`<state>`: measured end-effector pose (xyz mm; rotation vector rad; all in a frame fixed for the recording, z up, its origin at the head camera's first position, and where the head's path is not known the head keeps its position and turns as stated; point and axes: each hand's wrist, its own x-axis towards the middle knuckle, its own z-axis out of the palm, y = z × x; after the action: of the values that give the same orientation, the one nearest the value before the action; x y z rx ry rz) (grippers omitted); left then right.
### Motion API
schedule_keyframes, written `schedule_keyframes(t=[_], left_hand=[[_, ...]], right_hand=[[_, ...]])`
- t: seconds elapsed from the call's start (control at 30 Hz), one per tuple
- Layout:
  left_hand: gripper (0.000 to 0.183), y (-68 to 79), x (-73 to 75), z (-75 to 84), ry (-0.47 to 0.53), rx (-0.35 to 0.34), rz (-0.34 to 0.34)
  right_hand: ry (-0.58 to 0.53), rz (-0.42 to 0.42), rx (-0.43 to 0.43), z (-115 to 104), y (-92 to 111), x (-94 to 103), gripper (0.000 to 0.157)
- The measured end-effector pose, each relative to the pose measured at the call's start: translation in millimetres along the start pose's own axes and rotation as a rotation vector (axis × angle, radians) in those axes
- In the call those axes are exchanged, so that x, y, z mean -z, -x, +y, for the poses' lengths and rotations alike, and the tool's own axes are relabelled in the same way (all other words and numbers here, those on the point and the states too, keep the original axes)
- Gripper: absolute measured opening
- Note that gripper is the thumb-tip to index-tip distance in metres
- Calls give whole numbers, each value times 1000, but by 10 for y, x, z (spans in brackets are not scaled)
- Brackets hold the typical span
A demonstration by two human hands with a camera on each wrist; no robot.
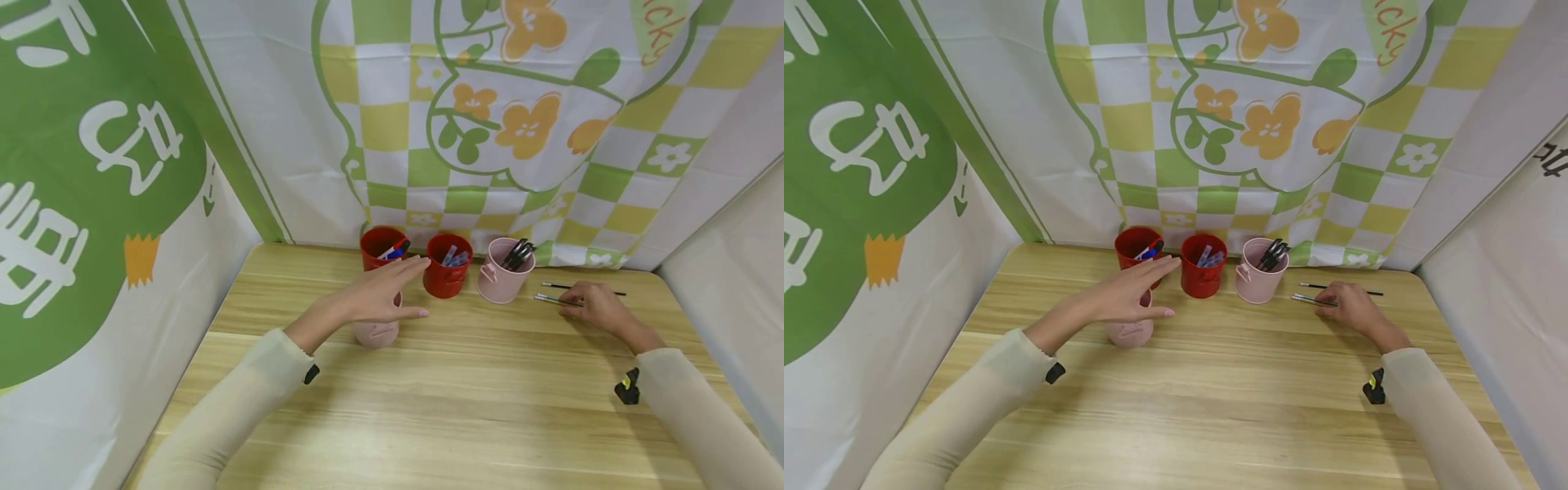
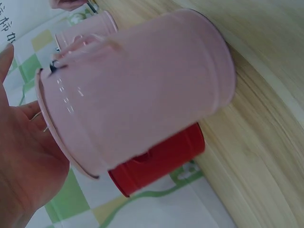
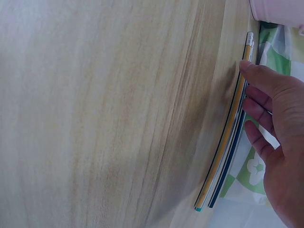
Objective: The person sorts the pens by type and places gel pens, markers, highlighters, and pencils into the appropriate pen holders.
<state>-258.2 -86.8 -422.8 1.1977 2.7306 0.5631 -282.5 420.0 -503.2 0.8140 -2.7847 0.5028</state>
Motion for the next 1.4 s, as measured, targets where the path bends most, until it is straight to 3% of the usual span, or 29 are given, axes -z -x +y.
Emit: schedule_keyframes(t=[0.33,0.7,0.87,1.17,1.4], left_hand=[[101,179,-19,-218,19,14,37],[101,366,-65,-373,-3,-24,67],[103,415,-100,-422,-16,-20,70],[108,468,-121,-488,-29,-27,77],[105,505,-148,-524,-34,-9,60]], right_hand=[[-4,-3,-13,13,11,-31,16],[-7,19,28,40,12,-52,14],[-7,31,34,50,20,-80,13],[1,77,143,61,24,-132,14],[-4,75,151,32,23,-123,12]])
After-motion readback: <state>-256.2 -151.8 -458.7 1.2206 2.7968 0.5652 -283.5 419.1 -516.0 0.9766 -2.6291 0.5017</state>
